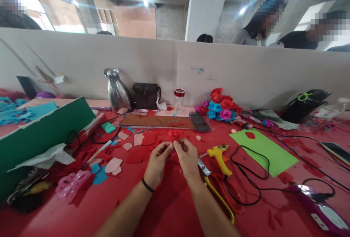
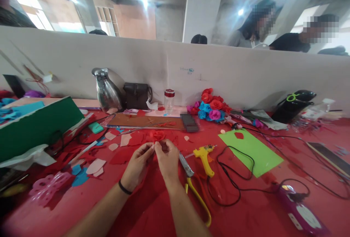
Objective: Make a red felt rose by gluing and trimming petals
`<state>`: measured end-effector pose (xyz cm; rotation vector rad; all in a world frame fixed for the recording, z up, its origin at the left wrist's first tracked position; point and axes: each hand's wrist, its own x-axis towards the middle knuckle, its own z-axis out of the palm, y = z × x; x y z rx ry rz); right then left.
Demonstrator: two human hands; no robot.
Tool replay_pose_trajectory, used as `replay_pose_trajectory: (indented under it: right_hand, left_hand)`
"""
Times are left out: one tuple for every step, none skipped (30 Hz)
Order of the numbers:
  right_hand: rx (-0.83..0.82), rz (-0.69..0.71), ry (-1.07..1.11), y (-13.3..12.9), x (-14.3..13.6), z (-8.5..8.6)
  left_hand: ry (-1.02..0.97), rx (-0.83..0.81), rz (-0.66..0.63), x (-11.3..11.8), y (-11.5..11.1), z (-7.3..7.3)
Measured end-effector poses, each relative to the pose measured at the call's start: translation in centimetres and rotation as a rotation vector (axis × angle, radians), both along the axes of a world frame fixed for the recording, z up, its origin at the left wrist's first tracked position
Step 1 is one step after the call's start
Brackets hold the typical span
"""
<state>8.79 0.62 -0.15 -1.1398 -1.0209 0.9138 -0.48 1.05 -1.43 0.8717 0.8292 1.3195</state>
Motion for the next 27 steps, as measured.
replay_pose_trajectory:
  right_hand:
    - [0.001, -0.002, -0.003, 0.0, 0.0, 0.0]
    - [0.002, 0.000, -0.006, 0.0, 0.0, 0.0]
    - [0.005, 0.005, -0.009, -0.1, 0.0, 0.1]
    - [0.011, 0.014, -0.012, -0.1, 0.0, 0.1]
    - [0.018, 0.026, -0.016, -0.1, 0.1, 0.1]
    - [0.026, 0.035, -0.022, -0.2, 0.0, 0.1]
    - [0.034, 0.037, -0.031, -0.2, 0.0, 0.1]
    - [0.039, 0.033, -0.041, -0.2, 0.0, 0.1]
    - [0.041, 0.025, -0.052, -0.2, 0.0, 0.1]
    - [0.041, 0.016, -0.061, -0.3, 0.0, 0.1]
    - [0.042, 0.008, -0.071, -0.3, 0.0, 0.1]
    - [0.044, 0.002, -0.081, -0.3, 0.0, 0.0]
    - [0.050, 0.006, -0.088, -0.3, 0.0, 0.0]
    - [0.062, 0.020, -0.088, -0.4, 0.0, 0.0]
    - [0.080, 0.039, -0.082, -0.4, -0.1, 0.0]
    - [0.102, 0.061, -0.068, -0.5, -0.1, 0.1]
    - [0.125, 0.079, -0.045, -0.6, -0.1, 0.1]
    - [0.148, 0.089, -0.018, -0.7, -0.1, 0.2]
    - [0.164, 0.086, 0.007, -0.8, -0.2, 0.3]
    - [0.172, 0.072, 0.028, -0.9, -0.2, 0.4]
    - [0.175, 0.051, 0.050, -1.0, -0.1, 0.5]
    - [0.173, 0.029, 0.074, -1.0, 0.0, 0.6]
    - [0.169, 0.009, 0.105, -1.0, 0.1, 0.7]
    - [0.163, 0.003, 0.145, -1.0, 0.2, 0.8]
    - [0.153, 0.011, 0.197, -0.9, 0.4, 0.9]
    - [0.142, 0.029, 0.255, -0.9, 0.5, 1.0]
    - [0.131, 0.049, 0.310, -0.9, 0.7, 1.1]
  left_hand:
    - [-0.009, -0.004, -0.001, 0.0, 0.0, 0.0]
    - [-0.022, -0.011, -0.002, 0.0, 0.0, 0.1]
    - [-0.037, -0.021, -0.004, -0.1, 0.0, 0.2]
    - [-0.051, -0.035, -0.006, -0.1, 0.0, 0.2]
    - [-0.062, -0.050, -0.009, -0.2, 0.0, 0.3]
    - [-0.067, -0.061, -0.010, -0.2, 0.0, 0.4]
    - [-0.069, -0.066, -0.010, -0.3, 0.0, 0.5]
    - [-0.068, -0.064, -0.009, -0.3, 0.0, 0.5]
    - [-0.067, -0.059, -0.010, -0.4, 0.0, 0.6]
    - [-0.066, -0.053, -0.011, -0.4, 0.0, 0.6]
    - [-0.065, -0.048, -0.011, -0.4, 0.0, 0.6]
    - [-0.064, -0.044, -0.008, -0.4, 0.0, 0.6]
    - [-0.065, -0.039, -0.003, -0.4, 0.0, 0.6]
    - [-0.068, -0.029, 0.003, -0.4, 0.1, 0.6]
    - [-0.074, -0.013, 0.009, -0.5, 0.1, 0.5]
    - [-0.082, 0.010, 0.014, -0.5, 0.2, 0.5]
    - [-0.089, 0.038, 0.017, -0.6, 0.3, 0.5]
    - [-0.092, 0.066, 0.019, -0.7, 0.4, 0.5]
    - [-0.088, 0.090, 0.020, -0.8, 0.4, 0.4]
    - [-0.077, 0.109, 0.021, -0.8, 0.5, 0.4]
    - [-0.062, 0.121, 0.017, -0.9, 0.5, 0.3]
    - [-0.046, 0.129, 0.007, -1.0, 0.5, 0.3]
    - [-0.030, 0.136, -0.004, -1.1, 0.5, 0.3]
    - [-0.015, 0.146, -0.017, -1.2, 0.5, 0.4]
    - [0.003, 0.158, -0.026, -1.3, 0.5, 0.5]
    - [0.028, 0.170, -0.029, -1.4, 0.5, 0.6]
    - [0.057, 0.183, -0.026, -1.6, 0.5, 0.8]
